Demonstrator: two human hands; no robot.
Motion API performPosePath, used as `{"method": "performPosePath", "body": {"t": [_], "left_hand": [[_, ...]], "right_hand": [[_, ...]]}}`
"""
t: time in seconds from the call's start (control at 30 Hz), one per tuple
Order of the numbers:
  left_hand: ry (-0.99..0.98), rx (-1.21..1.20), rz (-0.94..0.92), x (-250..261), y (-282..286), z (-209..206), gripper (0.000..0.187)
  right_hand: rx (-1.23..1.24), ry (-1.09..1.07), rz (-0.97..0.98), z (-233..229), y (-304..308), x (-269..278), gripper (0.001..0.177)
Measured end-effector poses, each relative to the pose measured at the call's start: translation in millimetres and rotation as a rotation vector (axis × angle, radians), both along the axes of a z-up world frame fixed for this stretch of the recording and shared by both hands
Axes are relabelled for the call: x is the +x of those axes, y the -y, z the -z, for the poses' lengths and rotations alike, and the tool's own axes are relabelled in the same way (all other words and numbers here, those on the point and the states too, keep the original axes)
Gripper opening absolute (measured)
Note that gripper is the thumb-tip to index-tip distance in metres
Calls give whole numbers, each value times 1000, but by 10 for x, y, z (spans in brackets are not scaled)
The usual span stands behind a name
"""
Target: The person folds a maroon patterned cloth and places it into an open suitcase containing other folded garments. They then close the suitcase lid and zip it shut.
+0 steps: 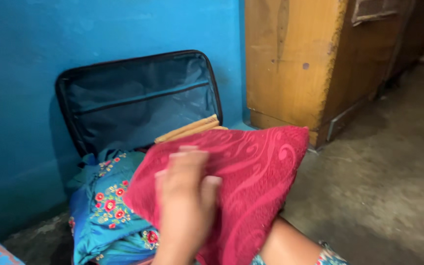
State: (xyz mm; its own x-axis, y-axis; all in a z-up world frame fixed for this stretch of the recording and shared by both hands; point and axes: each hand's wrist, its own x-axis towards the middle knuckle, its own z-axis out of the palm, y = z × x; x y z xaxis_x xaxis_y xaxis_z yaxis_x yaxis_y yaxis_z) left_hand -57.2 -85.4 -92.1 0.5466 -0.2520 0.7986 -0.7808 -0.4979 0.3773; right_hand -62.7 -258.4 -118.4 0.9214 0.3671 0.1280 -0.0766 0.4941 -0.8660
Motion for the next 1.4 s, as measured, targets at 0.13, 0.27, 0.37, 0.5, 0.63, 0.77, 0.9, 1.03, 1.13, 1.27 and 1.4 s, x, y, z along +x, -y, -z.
{"method": "performPosePath", "body": {"t": [0.13,0.27,0.37,0.5,0.63,0.77,0.9,1.03,1.13,1.27,1.4], "left_hand": [[-582,-841,166,92,-304,185,76],[-1570,-1120,666,84,-543,240,75],[-1534,-1148,774,133,-652,282,52],[-1358,-1054,640,503,-940,568,41],[-1172,-812,338,1225,-1381,1305,40],[-888,-377,-24,1873,-1547,2105,49],[-843,-745,52,1955,-1131,2167,93],[-355,-643,83,1669,-903,1264,87],[-426,-760,46,1620,-723,571,78],[-451,-941,198,1795,-409,413,84],[-812,-679,-187,1994,-288,839,84]], "right_hand": [[56,19,-31,-22,-135,-37,86],[123,49,-79,-48,-323,-60,88],[195,75,-112,-37,-417,-43,90],[331,107,-105,184,-344,36,93],[406,60,76,562,108,107,95],[-3,-334,217,831,311,205,67],[-335,5,234,800,-6,296,53],[-287,20,597,375,-201,623,46],[-200,214,679,-57,71,1040,39],[-360,279,811,-269,347,1631,40],[-1285,547,833,178,324,1731,58]]}}
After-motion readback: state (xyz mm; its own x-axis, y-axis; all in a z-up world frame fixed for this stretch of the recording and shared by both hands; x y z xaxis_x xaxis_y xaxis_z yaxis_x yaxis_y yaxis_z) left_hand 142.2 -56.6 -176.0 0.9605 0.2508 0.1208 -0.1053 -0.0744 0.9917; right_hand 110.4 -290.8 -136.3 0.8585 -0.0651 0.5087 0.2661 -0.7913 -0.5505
